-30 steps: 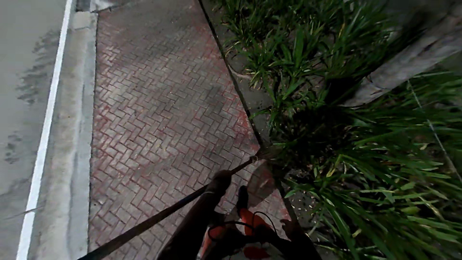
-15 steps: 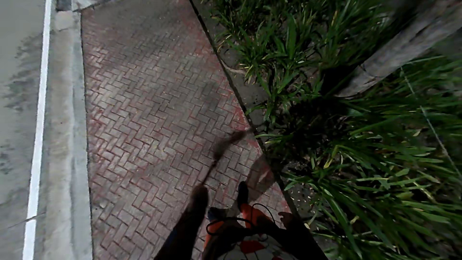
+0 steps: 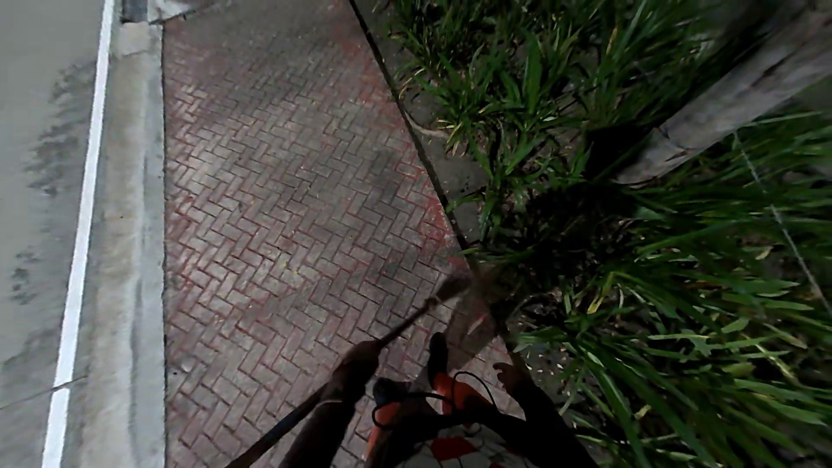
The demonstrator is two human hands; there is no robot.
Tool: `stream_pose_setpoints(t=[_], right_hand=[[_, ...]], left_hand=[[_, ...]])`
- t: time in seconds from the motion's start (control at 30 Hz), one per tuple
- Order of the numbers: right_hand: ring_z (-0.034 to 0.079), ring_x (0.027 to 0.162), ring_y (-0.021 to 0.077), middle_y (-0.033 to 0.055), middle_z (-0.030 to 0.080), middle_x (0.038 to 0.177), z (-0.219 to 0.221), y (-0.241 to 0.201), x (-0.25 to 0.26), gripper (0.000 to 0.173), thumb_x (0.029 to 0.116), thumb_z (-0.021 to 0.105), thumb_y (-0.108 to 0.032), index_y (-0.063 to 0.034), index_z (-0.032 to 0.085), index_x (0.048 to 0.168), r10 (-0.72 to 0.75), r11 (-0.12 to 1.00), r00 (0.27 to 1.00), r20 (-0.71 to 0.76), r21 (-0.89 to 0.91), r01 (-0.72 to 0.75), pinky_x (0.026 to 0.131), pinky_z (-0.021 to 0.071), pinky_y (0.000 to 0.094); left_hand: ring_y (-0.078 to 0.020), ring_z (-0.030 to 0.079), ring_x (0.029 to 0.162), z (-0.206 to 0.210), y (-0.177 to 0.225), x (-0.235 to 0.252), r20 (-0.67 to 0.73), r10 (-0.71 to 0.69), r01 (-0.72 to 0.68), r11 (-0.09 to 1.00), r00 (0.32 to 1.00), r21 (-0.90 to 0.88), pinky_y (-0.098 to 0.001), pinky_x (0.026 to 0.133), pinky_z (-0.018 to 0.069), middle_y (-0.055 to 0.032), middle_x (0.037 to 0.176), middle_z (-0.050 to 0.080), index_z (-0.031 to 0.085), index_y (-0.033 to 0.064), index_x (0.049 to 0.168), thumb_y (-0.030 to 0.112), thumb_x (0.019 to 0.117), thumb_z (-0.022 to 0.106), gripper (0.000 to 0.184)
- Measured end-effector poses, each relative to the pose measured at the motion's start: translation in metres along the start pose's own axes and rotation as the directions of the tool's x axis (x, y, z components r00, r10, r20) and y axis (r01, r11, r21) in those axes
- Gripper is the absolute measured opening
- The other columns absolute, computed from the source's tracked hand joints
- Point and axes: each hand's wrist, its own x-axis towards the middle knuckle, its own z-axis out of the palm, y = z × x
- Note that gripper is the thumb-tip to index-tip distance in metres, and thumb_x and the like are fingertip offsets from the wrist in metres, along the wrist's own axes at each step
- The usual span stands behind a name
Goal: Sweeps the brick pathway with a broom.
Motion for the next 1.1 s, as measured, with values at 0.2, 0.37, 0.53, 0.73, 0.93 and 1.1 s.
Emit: stream_pose_setpoints(t=[0.2, 0.37, 0.53, 0.73, 0.93, 1.1], right_hand=[[0.057, 0.134, 0.0395, 0.0264, 0.061, 0.14, 0.03, 0.079, -0.002, 0.039, 0.1064, 0.053, -0.014, -0.0002, 0.059, 0.142, 0.064, 0.997, 0.996, -0.067, 0.042, -0.062, 0.116, 0.0413, 0.0527], [0.056, 0.135, 0.0383, 0.0282, 0.06, 0.139, 0.034, 0.095, -0.033, 0.036, 0.1044, 0.055, -0.009, 0.0049, 0.06, 0.138, 0.135, 0.99, 0.984, -0.12, 0.065, -0.128, 0.117, 0.0401, 0.0497], [0.055, 0.136, 0.0381, 0.0258, 0.059, 0.143, 0.021, 0.074, -0.036, 0.039, 0.1077, 0.05, -0.015, -0.0001, 0.057, 0.143, 0.129, 0.991, 0.989, -0.073, 0.027, -0.127, 0.117, 0.0399, 0.0511], [0.048, 0.143, 0.0391, 0.0268, 0.052, 0.15, -0.019, -0.012, -0.014, 0.042, 0.1103, 0.045, -0.015, -0.0005, 0.05, 0.15, 0.061, 0.992, 0.997, 0.054, -0.116, -0.054, 0.121, 0.0352, 0.052], [0.047, 0.144, 0.0382, 0.0256, 0.052, 0.151, -0.032, -0.098, 0.015, 0.043, 0.1102, 0.046, -0.017, -0.001, 0.05, 0.149, -0.032, 0.961, 0.995, 0.09, -0.271, 0.055, 0.121, 0.0344, 0.0506], [0.05, 0.141, 0.0382, 0.0244, 0.056, 0.147, -0.028, -0.154, 0.044, 0.042, 0.1086, 0.051, -0.021, -0.0019, 0.056, 0.145, -0.163, 0.898, 0.982, 0.094, -0.399, 0.187, 0.12, 0.0361, 0.0518]], left_hand=[[-0.0426, 0.06, 0.127, -0.078, -0.035, 0.024, -0.301, -0.335, 0.297, 0.94, 0.893, -0.167, -0.0593, 0.103, 0.0491, -0.0257, 0.137, 0.061, 0.048, 0.0085, 0.152, 0.012, 0.1086, 0.041, 0.044], [-0.0432, 0.057, 0.132, -0.101, 0.031, 0.083, -0.296, -0.29, 0.255, 0.955, 0.91, -0.152, -0.0557, 0.109, 0.0453, -0.0289, 0.14, 0.059, 0.053, -0.0053, 0.143, 0.016, 0.1114, 0.037, 0.041], [-0.0434, 0.055, 0.134, -0.066, 0.118, 0.054, -0.006, 0.021, -0.02, 0.997, 1.0, 0.077, -0.0575, 0.11, 0.0434, -0.0254, 0.145, 0.057, 0.046, 0.0094, 0.155, 0.014, 0.1107, 0.039, 0.045], [-0.0384, 0.062, 0.124, -0.03, 0.054, 0.014, -0.006, 0.273, -0.272, 0.961, 0.962, 0.055, -0.057, 0.105, 0.0484, -0.0201, 0.13, 0.066, 0.065, 0.0054, 0.133, 0.009, 0.1042, 0.054, 0.031], [-0.0378, 0.061, 0.127, 0.01, -0.061, -0.029, -0.056, -0.09, 0.069, 0.952, 0.994, -0.298, -0.0567, 0.108, 0.0459, -0.0209, 0.133, 0.066, 0.064, 0.0049, 0.135, 0.014, 0.1068, 0.051, 0.033], [-0.0401, 0.062, 0.125, 0.003, -0.156, -0.052, -0.04, -0.539, 0.456, 0.749, 0.842, -0.481, -0.0594, 0.103, 0.0491, -0.023, 0.132, 0.065, 0.064, 0.0021, 0.134, 0.014, 0.1049, 0.053, 0.033]])
